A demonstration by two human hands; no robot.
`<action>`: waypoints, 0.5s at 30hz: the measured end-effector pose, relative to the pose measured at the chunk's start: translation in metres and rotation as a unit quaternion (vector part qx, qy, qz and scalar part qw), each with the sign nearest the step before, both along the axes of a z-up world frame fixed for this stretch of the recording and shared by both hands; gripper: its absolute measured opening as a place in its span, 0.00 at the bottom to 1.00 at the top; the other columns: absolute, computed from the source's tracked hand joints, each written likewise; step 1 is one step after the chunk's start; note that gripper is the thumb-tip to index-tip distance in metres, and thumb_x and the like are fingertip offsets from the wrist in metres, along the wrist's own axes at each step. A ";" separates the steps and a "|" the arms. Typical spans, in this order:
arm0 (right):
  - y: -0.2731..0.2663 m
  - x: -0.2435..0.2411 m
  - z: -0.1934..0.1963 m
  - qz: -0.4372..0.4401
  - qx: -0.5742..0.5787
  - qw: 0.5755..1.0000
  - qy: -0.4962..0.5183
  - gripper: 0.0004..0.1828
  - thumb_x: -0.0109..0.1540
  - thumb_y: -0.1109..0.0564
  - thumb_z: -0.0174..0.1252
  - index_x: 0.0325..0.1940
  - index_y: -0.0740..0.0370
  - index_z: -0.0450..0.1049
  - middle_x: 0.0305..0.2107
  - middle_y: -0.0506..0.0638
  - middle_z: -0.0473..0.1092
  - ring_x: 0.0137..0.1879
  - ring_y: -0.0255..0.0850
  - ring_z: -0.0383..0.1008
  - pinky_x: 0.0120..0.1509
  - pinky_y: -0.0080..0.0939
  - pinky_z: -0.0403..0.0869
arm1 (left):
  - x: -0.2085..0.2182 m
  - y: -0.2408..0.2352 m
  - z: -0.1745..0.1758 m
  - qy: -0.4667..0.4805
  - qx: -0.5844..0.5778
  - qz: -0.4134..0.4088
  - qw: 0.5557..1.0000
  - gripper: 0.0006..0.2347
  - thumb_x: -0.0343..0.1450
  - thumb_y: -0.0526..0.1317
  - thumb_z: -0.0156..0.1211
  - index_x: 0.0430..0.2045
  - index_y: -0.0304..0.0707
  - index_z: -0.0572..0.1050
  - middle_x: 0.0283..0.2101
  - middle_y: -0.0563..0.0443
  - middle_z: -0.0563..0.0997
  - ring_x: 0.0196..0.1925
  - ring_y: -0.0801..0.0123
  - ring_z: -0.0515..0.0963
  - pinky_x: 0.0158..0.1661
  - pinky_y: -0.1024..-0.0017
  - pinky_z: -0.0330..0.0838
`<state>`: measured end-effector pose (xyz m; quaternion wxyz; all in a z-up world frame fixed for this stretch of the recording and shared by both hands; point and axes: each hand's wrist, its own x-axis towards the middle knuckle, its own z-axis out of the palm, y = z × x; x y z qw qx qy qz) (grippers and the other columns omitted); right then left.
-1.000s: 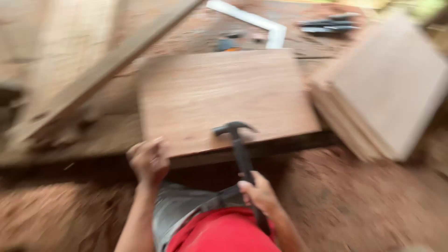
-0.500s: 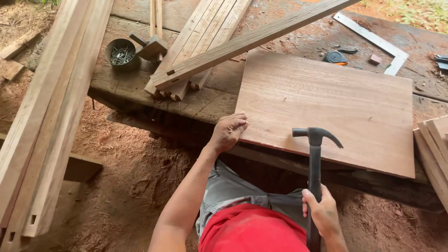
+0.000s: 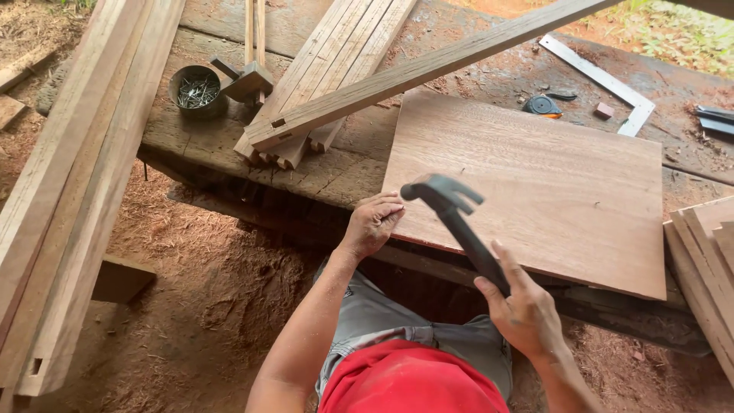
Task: The person hammers nails into a rectangular wooden board placed on a workbench. They use a hammer to drive the nails in, then measure the board with a tape measure and mark it with a pencil. The person continues hammering nails into the board at different locations.
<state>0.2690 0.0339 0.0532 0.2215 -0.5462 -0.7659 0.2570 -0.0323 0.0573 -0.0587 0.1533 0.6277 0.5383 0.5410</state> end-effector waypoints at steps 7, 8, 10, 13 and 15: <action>0.009 0.003 -0.005 0.042 0.022 0.999 -0.007 0.35 0.61 0.48 0.62 0.72 0.54 0.65 0.50 0.65 0.77 0.39 0.50 0.84 0.40 0.47 0.81 | 0.003 -0.003 0.018 0.005 -0.021 0.030 0.999 0.04 0.69 0.36 0.68 0.32 0.36 0.84 0.40 0.47 0.86 0.53 0.60 0.84 0.50 0.67 0.78; 0.012 0.007 -0.007 0.016 -0.017 1.000 -0.001 0.36 0.60 0.48 0.60 0.72 0.54 0.64 0.53 0.63 0.75 0.33 0.49 0.84 0.37 0.44 0.83 | 0.003 -0.004 0.025 0.013 -0.035 0.027 0.999 0.04 0.69 0.37 0.68 0.32 0.38 0.84 0.40 0.48 0.86 0.52 0.61 0.84 0.49 0.67 0.78; 0.013 0.013 -0.004 0.018 0.013 0.999 0.027 0.35 0.61 0.49 0.61 0.72 0.57 0.64 0.53 0.65 0.75 0.39 0.47 0.84 0.39 0.43 0.82 | 0.004 -0.003 0.021 0.005 -0.057 0.027 0.998 0.05 0.69 0.38 0.68 0.33 0.39 0.84 0.41 0.49 0.86 0.53 0.62 0.84 0.49 0.67 0.78; 0.014 0.017 0.001 0.037 0.095 0.993 0.061 0.34 0.64 0.51 0.62 0.73 0.62 0.65 0.54 0.67 0.75 0.49 0.48 0.82 0.47 0.43 0.80 | 0.007 0.004 0.022 -0.012 -0.093 0.037 0.995 0.05 0.68 0.39 0.69 0.34 0.41 0.85 0.41 0.50 0.86 0.53 0.62 0.83 0.49 0.68 0.77; 0.011 0.018 0.002 0.058 0.140 0.986 0.067 0.32 0.66 0.52 0.62 0.73 0.64 0.66 0.54 0.68 0.75 0.55 0.49 0.80 0.53 0.44 0.78 | 0.012 0.002 0.022 -0.023 -0.113 0.051 0.992 0.05 0.68 0.39 0.69 0.34 0.41 0.85 0.42 0.50 0.86 0.53 0.62 0.83 0.48 0.68 0.77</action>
